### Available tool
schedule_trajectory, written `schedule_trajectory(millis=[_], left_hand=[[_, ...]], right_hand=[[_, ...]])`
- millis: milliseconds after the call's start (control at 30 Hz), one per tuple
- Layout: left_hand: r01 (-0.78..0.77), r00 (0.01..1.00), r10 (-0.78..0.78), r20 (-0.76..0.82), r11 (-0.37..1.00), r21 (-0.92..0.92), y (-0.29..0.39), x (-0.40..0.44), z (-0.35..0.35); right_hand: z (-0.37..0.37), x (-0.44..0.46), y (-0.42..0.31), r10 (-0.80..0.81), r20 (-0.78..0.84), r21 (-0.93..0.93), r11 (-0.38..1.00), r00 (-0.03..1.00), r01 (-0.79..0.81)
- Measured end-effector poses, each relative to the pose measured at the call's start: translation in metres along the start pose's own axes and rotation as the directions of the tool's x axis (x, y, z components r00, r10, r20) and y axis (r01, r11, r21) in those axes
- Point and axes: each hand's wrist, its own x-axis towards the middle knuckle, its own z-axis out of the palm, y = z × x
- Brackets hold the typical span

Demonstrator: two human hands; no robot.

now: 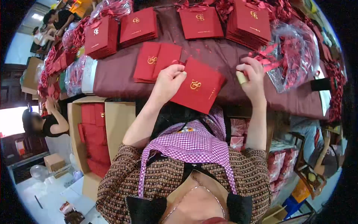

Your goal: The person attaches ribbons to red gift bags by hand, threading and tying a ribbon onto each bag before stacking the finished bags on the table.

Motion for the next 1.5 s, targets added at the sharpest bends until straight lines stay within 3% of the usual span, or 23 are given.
schedule_trajectory(millis=[267,600,1000,1167,1333,1500], left_hand=[[-0.048,0.999,0.049,-0.014,0.996,0.069,-0.006,0.001,0.002],[-0.105,0.992,0.114,-0.051,0.983,0.148,0.005,0.002,0.009],[-0.179,0.979,0.197,-0.06,0.958,0.224,0.019,-0.005,0.016],[-0.327,0.927,0.369,-0.062,0.879,0.347,0.016,-0.006,0.019],[-0.326,0.925,0.376,-0.053,0.858,0.397,0.019,-0.007,0.02],[-0.362,0.909,0.413,-0.049,0.844,0.397,0.024,-0.01,0.021]], right_hand=[[0.058,0.026,-0.065,-0.012,-0.003,0.388,0.921,1.0,0.012],[0.064,0.03,-0.089,-0.03,-0.044,0.257,0.965,0.999,0.04],[0.061,0.032,-0.093,-0.041,-0.11,0.239,0.969,0.993,0.067],[0.057,0.033,-0.095,-0.001,-0.091,0.279,0.96,0.996,0.026],[0.059,0.033,-0.097,0.0,-0.081,0.279,0.96,0.997,0.023],[0.056,0.036,-0.101,-0.092,-0.072,0.209,0.972,0.993,0.105]])
